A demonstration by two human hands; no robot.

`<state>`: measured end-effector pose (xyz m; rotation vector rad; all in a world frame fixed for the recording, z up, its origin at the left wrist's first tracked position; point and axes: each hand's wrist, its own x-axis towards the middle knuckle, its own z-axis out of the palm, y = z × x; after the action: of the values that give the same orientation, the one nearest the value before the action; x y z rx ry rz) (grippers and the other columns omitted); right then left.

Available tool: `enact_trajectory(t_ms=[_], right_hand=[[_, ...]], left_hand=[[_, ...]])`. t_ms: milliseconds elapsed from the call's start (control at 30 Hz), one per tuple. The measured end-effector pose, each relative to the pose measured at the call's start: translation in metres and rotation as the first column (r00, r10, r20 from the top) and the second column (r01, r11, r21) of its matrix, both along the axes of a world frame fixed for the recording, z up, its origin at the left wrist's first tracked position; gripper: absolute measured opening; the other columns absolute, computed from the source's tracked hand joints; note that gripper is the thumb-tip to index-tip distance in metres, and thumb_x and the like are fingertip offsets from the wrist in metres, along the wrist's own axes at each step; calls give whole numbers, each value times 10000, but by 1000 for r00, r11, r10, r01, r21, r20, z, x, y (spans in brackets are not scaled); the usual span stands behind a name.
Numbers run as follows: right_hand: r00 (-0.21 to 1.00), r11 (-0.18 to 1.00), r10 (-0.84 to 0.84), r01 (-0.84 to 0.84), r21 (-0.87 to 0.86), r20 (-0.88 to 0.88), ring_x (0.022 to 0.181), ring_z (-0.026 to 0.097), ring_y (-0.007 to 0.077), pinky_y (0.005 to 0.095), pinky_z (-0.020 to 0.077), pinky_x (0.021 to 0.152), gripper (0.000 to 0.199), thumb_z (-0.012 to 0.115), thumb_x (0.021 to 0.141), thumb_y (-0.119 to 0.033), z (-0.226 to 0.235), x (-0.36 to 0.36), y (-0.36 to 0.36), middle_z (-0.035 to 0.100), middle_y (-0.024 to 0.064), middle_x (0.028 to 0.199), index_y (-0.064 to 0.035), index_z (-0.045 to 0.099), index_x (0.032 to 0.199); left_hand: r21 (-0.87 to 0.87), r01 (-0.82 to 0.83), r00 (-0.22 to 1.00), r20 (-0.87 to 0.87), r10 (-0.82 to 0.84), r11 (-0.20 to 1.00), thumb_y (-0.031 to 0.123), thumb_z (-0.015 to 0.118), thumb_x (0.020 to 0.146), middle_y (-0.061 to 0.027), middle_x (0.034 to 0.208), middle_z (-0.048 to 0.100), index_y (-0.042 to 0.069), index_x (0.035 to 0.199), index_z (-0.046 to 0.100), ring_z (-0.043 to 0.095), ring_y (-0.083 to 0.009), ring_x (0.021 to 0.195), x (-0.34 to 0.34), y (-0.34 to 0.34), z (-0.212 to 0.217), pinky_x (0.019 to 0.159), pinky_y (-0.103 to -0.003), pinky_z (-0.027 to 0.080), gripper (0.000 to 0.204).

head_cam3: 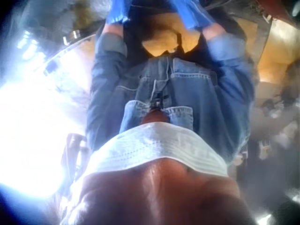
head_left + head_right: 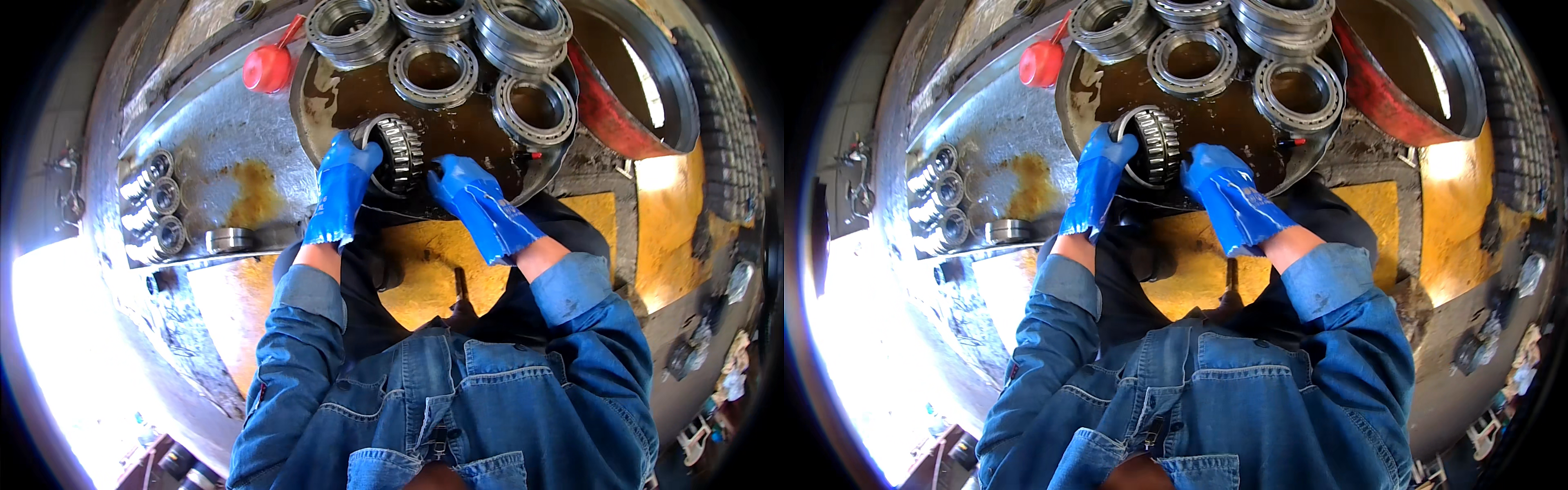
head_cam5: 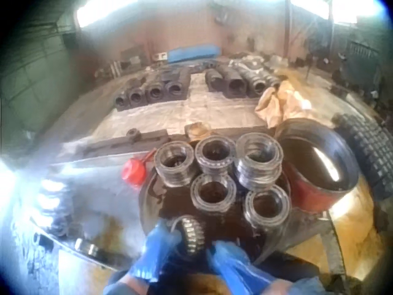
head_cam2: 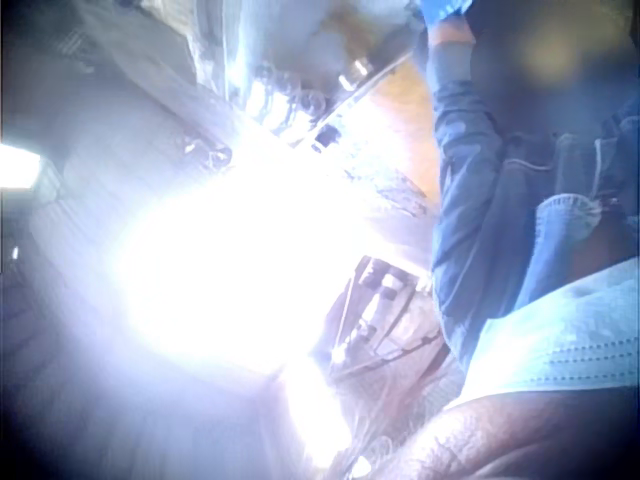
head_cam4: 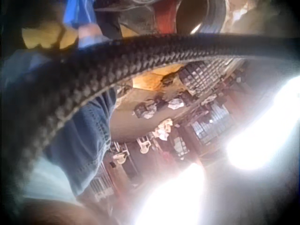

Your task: The person cleans a metal bearing by hand. They pick up the bearing, dip it into a container of dark liquid, and scrub the surface with a blue cloth. The cleaned bearing is then placed on a metal tray to the left.

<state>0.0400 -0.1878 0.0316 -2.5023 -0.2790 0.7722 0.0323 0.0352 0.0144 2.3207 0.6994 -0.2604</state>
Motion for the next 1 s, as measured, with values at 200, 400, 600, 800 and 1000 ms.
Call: enact_trajectory(t_ms=[200, 400, 600, 800, 1000], right_hand=[[986, 997, -74, 74, -6, -151, 1182, 653, 367, 448, 530, 1029, 385, 605, 963, -304, -23, 16, -6, 693, 190, 1257, -144, 694, 1302], [976, 950, -52, 114, 291, -211, 1159, 677, 353, 418, 524, 1017, 402, 621, 928, -197, -70, 26, 2, 708, 192, 1245, -125, 695, 1316], [887, 769, -172, 393, 504, -428, 1093, 686, 187, 341, 524, 976, 468, 722, 831, -9, -106, 25, 17, 751, 110, 1197, -51, 700, 1297], [939, 862, -104, 249, 441, -327, 1074, 704, 225, 354, 532, 966, 362, 716, 865, -57, -48, 12, 32, 754, 135, 1159, -44, 709, 1226], [963, 887, 71, 59, 457, -261, 1050, 707, 300, 399, 530, 949, 503, 671, 913, -319, -14, 17, 29, 737, 199, 1133, -26, 659, 1322]], left_hand=[[-313, 9, 999, 36, 3, 950, 309, 693, 810, -210, 1195, 719, -36, 1298, 636, 691, -314, 1110, 5, 9, -18, 975, -385, 513, 600], [-376, 25, 997, 71, 2, 926, 310, 749, 851, -156, 1169, 709, -81, 1320, 610, 681, -221, 1040, 3, 17, -17, 930, -328, 533, 626], [-836, -65, 981, 46, 188, 545, 341, 730, 955, -174, 1242, 698, -94, 1333, 608, 690, -255, 1109, 10, 13, -16, 969, -336, 526, 590], [-871, -159, 912, 50, 407, 465, 235, 654, 1018, -154, 1213, 710, -60, 1275, 655, 709, -232, 1017, 9, 16, -24, 914, -324, 548, 392], [-928, -101, 937, 33, 347, 360, 270, 641, 1023, -128, 1133, 728, -35, 1281, 659, 710, -202, 975, 3, 8, -10, 884, -301, 557, 400]])
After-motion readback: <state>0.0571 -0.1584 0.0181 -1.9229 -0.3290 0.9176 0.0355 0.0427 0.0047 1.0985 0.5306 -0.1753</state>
